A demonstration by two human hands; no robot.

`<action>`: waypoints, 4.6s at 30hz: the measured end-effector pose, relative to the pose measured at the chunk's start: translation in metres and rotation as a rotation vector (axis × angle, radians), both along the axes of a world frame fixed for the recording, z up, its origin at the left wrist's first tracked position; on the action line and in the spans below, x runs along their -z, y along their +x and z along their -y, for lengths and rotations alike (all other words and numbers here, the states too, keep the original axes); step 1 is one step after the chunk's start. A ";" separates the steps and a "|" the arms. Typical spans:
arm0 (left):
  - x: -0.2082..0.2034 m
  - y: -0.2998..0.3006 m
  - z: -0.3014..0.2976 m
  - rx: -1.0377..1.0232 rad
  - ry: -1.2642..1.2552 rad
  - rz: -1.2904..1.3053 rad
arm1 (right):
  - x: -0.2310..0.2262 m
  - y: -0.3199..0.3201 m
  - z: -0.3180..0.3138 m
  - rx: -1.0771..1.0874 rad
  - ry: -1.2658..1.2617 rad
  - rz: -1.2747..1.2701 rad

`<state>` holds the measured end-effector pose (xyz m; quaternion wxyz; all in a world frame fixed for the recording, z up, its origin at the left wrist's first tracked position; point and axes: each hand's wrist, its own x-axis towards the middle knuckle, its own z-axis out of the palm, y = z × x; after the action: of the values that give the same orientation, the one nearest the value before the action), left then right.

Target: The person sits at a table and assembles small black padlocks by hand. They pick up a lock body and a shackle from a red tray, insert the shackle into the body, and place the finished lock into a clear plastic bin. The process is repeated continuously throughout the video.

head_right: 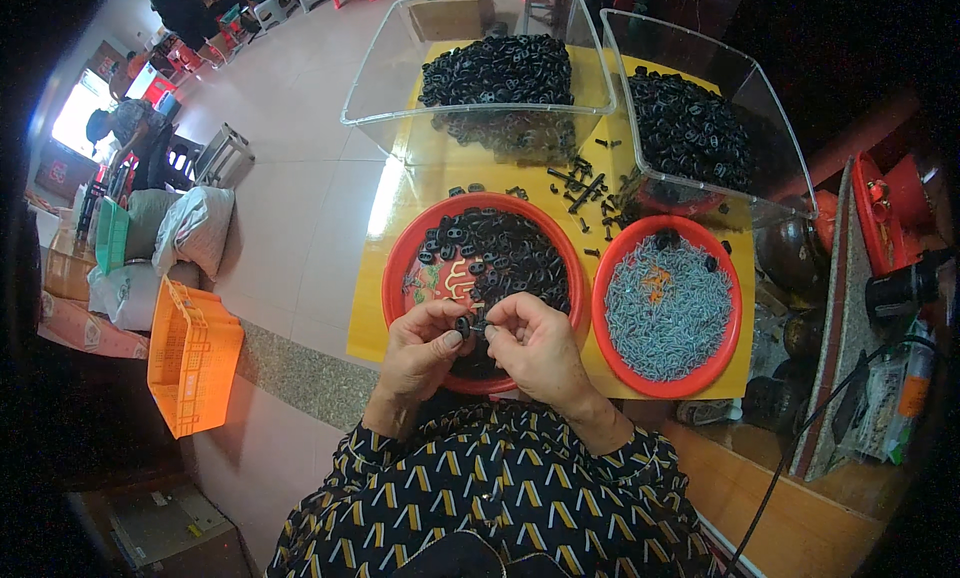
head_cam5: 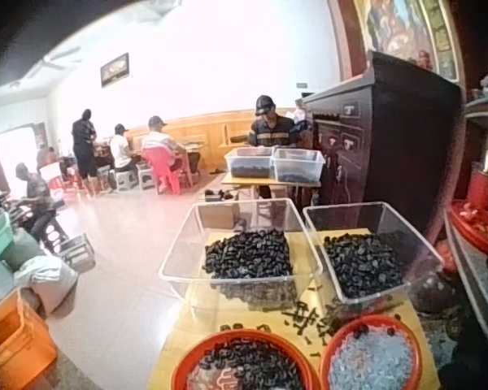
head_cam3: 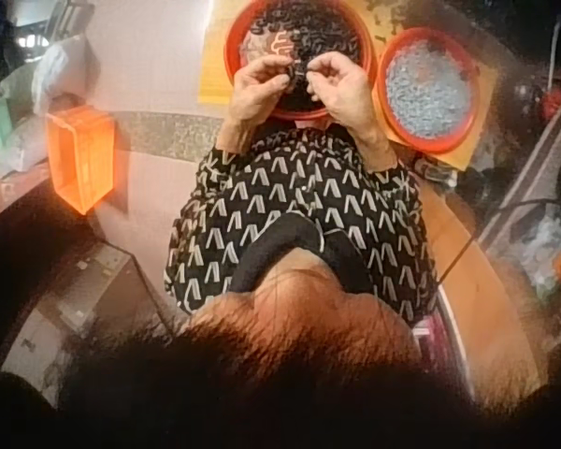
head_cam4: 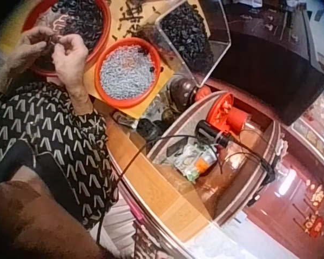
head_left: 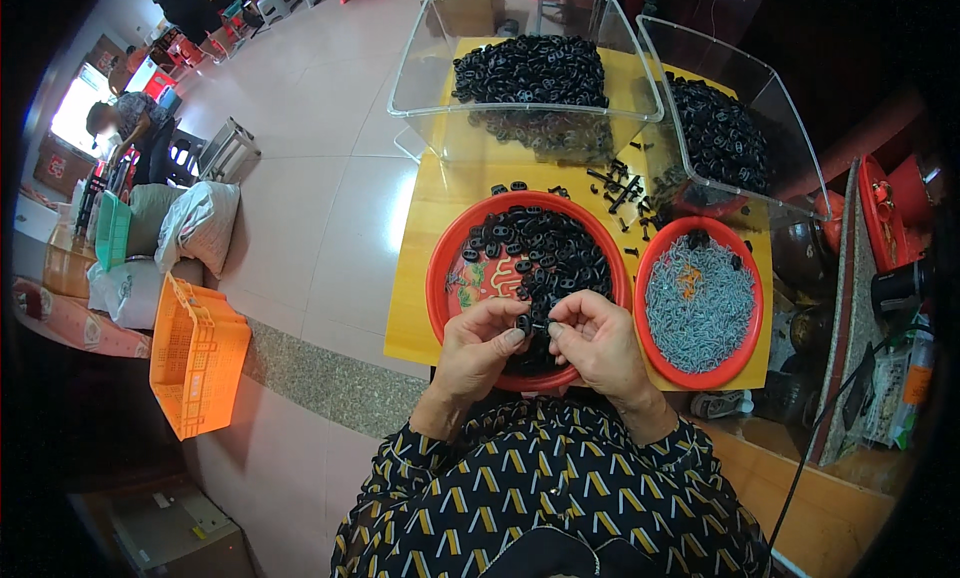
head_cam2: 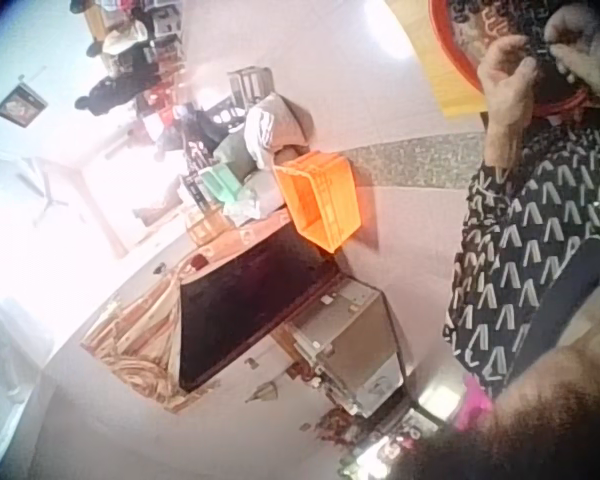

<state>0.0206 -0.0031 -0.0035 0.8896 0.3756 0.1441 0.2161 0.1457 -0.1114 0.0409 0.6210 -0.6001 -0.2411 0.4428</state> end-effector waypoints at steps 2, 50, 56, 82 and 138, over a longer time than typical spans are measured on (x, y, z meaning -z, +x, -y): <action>0.000 0.001 0.000 0.005 -0.004 0.007 | 0.001 0.000 0.000 -0.001 -0.004 0.013; 0.000 -0.002 0.007 -0.014 0.191 -0.101 | 0.014 0.004 -0.002 -0.094 0.041 -0.163; -0.003 -0.002 0.010 -0.020 0.224 -0.143 | 0.007 0.000 -0.002 -0.064 0.025 -0.030; -0.001 -0.005 0.009 -0.054 0.304 -0.154 | 0.020 0.005 0.000 -0.108 0.088 -0.253; -0.001 -0.010 0.015 -0.095 0.353 -0.133 | 0.025 0.004 0.000 -0.180 0.099 -0.463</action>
<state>0.0105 -0.0184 -0.0022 0.7871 0.5323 0.1802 0.2544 0.1494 -0.1112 0.0162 0.6462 -0.4278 -0.1664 0.6097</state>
